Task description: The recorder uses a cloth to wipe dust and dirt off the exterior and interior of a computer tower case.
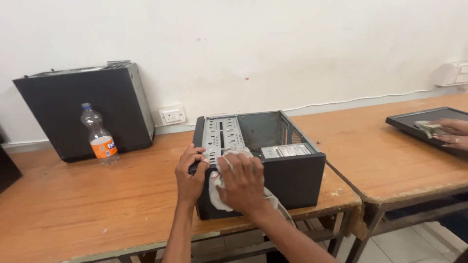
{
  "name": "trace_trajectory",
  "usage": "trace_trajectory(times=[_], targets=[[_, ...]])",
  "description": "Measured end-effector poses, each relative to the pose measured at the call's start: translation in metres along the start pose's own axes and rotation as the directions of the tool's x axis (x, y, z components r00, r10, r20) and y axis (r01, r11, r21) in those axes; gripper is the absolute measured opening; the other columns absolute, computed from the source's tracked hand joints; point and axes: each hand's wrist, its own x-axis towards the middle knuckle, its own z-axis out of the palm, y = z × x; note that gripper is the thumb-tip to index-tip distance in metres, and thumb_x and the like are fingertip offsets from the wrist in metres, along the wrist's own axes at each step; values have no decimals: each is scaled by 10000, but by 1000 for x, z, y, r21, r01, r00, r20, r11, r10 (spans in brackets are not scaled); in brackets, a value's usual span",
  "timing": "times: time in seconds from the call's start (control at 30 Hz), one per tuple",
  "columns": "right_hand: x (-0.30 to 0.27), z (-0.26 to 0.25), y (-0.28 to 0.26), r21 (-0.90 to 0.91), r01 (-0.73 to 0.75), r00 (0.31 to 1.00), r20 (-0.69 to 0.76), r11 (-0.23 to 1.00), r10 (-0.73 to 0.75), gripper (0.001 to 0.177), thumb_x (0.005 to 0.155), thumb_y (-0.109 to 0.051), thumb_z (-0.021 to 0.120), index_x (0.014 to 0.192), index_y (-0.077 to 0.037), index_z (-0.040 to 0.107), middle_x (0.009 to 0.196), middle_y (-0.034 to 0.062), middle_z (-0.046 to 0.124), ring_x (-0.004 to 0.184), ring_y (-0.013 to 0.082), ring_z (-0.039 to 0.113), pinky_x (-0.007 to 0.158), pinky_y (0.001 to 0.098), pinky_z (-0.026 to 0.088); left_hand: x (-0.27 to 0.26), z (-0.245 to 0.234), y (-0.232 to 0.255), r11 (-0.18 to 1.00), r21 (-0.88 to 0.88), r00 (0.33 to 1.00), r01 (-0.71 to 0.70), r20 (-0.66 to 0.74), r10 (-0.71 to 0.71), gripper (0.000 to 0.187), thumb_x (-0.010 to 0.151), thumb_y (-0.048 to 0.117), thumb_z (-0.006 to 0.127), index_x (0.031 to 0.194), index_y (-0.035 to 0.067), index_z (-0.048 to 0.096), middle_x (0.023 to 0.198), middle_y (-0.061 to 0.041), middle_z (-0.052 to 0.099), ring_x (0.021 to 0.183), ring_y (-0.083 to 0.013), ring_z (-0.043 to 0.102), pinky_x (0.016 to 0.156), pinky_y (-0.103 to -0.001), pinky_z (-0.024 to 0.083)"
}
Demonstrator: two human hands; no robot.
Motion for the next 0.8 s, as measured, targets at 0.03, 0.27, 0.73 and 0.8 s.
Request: trace_trajectory(times=[0.03,0.27,0.73,0.8], targets=[[-5,-5,-3,-3,1,1000,5,1000,-1,422,846,-298,714,1217,-121,617,1157,98,584,1077,275,538,911,498,376,-1,1,-1,1000,-5,1000,3,0,-3,70,823,62,669,798,-3,668,1090,-128,746,1327,-371,603,1144,-464,422],[-78,-9,-2,100,86,981,168,991,-102,628,999,-383,518,1541,-73,452,1596,203,374,1516,396,284,1229,581,172,0,-1,1,998,3,998,65,21,-65,111,853,80,662,790,-11,674,1149,-133,751,1367,-387,550,1112,-472,411],[-108,-79,155,-195,-16,947,313,981,78,791,822,-350,615,1492,-4,377,1590,292,295,1523,390,175,1209,651,37,-1,4,3,997,-6,997,82,-9,-82,119,860,77,653,763,9,657,1139,-119,747,1397,-379,518,1122,-468,396],[-88,-63,144,-125,39,986,166,991,-18,833,893,-464,543,1522,32,318,1585,311,249,1515,426,153,1200,657,39,-2,5,-1,995,-52,996,81,-22,-82,99,839,72,667,771,8,635,1125,-107,749,1365,-360,572,1156,-463,402]])
